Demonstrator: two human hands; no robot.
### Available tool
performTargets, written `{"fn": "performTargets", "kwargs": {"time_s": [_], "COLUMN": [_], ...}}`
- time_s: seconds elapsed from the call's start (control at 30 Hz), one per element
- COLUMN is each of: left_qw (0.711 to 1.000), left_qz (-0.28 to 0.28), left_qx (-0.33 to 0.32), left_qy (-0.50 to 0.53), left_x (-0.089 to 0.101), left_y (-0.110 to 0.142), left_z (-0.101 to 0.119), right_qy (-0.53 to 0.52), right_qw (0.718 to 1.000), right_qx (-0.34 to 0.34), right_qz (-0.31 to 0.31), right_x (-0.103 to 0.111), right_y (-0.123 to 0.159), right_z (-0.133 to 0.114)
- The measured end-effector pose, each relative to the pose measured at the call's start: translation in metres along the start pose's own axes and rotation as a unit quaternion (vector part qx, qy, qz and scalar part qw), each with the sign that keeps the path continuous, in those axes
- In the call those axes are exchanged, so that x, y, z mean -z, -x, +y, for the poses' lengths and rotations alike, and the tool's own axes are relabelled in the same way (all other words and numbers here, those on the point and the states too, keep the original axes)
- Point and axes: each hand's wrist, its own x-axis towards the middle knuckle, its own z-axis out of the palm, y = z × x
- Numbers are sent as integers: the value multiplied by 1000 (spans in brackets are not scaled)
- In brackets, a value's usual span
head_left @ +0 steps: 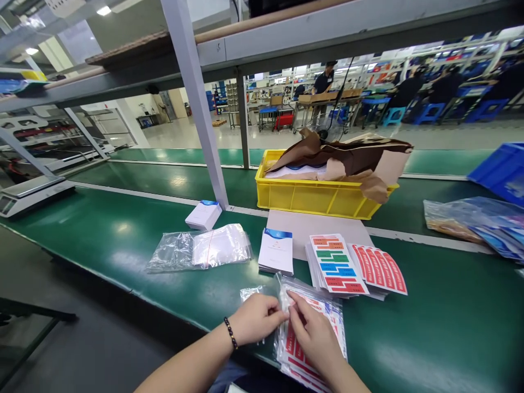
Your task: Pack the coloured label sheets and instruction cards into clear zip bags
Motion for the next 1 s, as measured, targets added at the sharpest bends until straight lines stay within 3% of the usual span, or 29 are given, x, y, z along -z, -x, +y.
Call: {"fn": "performTargets", "kwargs": {"time_s": [0.1, 0.17, 0.23, 0.33, 0.47, 0.57, 0.7, 0.87, 1.0], "left_qw": [988, 972, 964, 966, 977, 984, 979, 939, 922], "left_qz": [35, 44, 48, 62, 78, 82, 76, 55, 60], "left_qx": [29, 53, 66, 43, -5, -31, -33, 19, 49], "left_qy": [149, 224, 252, 247, 200, 155, 188, 338, 380], "left_x": [-14, -19, -23, -25, -24, -24, -26, -31, -32], "left_y": [-11, -17, -19, -16, -9, -6, -6, -8, -10], "left_z": [1, 2, 3, 5, 6, 6, 4, 3, 3], "right_qy": [140, 178, 176, 113, 24, -29, -20, 107, 148], "right_qw": [980, 967, 967, 985, 999, 998, 997, 982, 974], "right_qx": [132, 170, 172, 123, 31, 11, 51, 155, 172], "right_qz": [49, 64, 62, 28, -24, -54, -58, 3, 5], "right_x": [3, 5, 7, 13, 23, 27, 25, 12, 10], "right_y": [5, 8, 9, 8, 4, 1, 3, 14, 16], "right_z": [5, 5, 1, -8, -19, -20, -18, -18, -20]}}
